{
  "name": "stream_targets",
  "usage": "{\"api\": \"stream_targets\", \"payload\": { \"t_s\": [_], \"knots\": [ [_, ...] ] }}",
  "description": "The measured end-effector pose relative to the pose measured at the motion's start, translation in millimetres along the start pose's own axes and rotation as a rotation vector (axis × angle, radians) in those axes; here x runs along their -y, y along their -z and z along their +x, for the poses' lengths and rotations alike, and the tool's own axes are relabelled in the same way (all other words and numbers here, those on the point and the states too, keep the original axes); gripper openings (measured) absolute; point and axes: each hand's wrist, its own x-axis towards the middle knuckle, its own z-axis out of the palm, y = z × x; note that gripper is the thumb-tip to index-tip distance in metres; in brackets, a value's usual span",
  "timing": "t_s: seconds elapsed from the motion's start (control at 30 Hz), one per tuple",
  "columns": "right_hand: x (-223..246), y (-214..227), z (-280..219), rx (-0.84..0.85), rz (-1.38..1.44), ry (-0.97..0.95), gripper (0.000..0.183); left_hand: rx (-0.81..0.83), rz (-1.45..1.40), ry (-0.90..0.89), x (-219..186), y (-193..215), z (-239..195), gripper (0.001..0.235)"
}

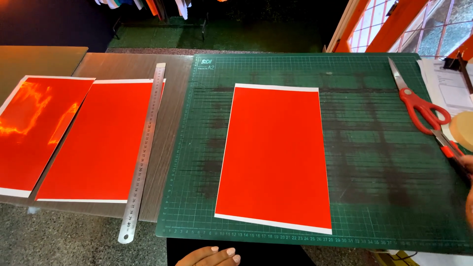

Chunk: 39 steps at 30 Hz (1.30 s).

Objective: Cutting red vinyl sheets into smaller sections using a metal ruler and a utility knife on a cutting mat.

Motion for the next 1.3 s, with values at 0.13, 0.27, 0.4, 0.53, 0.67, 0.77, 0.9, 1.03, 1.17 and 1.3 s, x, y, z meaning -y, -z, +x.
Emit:
{"api": "stream_targets", "payload": {
  "t_s": [0.13,0.27,0.4,0.53,0.67,0.77,0.9,1.03,1.17,1.3],
  "knots": [
    [196,-13,-31,0.484,0.539,0.282,0.033,-0.025,0.029,0.0,1,-3,4,0.014],
    [277,-44,-57,0.91,0.025,0.355,0.03,-0.093,0.007,0.067,-7,1,24,0.005],
    [294,-64,-57,0.822,0.154,0.528,0.043,-0.009,-0.044,0.041,-6,8,28,0.011],
    [319,-58,-52,0.722,0.273,0.356,0.048,0.023,-0.088,0.036,-1,11,20,0.012],
    [194,-83,-75,0.692,0.582,0.528,0.045,-0.061,-0.055,0.042,-8,11,30,0.007],
    [242,-71,-80,0.058,0.767,0.145,0.086,-0.177,-0.024,0.088,-19,10,37,0.004],
    [250,-70,-85,-0.142,0.591,-0.107,0.076,-0.278,-0.093,0.17,-32,8,23,0.016],
    [321,-63,-82,-0.017,0.054,0.126,0.024,-0.574,-0.131,0.335,-48,-10,-2,0.054],
    [308,-70,-72,0.216,0.01,0.49,0.042,-0.529,-0.141,0.395,-55,9,-20,0.056],
    [304,-72,-74,0.237,-0.058,0.542,0.028,-0.45,-0.114,0.29,-53,15,-45,0.048]
  ]
}}
